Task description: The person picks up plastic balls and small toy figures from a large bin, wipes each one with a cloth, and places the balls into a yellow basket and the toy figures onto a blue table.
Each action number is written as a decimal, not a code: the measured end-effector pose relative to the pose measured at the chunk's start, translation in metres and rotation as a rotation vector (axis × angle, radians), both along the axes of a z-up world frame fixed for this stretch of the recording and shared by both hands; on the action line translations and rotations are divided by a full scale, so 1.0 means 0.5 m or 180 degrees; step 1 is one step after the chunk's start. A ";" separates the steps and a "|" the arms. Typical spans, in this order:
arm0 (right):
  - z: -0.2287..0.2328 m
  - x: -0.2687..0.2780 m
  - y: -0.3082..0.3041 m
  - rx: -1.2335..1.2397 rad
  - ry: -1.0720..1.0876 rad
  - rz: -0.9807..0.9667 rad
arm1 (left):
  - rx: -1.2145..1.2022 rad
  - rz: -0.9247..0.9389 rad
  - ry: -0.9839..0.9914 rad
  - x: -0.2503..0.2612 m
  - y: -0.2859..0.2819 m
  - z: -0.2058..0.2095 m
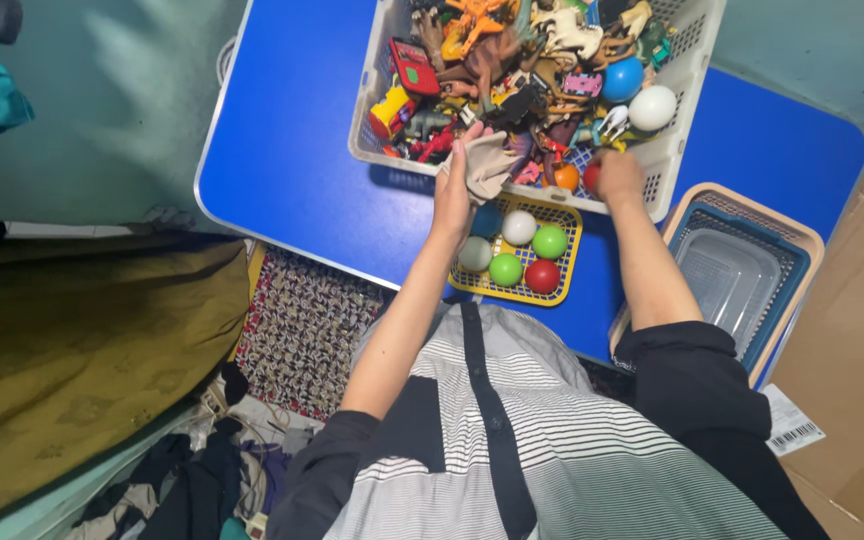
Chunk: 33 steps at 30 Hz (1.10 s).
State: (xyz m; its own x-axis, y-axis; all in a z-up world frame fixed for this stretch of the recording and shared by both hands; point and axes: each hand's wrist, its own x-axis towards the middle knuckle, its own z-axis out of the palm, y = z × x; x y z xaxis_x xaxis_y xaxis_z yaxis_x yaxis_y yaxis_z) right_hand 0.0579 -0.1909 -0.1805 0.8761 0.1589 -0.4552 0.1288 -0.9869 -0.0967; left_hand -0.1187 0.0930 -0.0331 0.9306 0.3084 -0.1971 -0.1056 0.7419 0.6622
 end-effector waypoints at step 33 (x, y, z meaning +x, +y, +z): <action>0.199 -0.178 0.177 0.6064 -0.0032 -0.2106 | 0.4544 0.0592 -0.1122 -0.017 -0.155 0.239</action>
State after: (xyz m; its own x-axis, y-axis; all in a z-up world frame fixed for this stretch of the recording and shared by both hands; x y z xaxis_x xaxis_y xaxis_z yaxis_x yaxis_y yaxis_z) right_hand -0.0311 -0.1026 -0.0809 0.9910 0.0529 -0.1227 -0.1331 0.4688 -0.8732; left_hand -0.1270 0.0155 0.0865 0.7913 0.1596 0.5902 -0.4302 -0.5405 0.7230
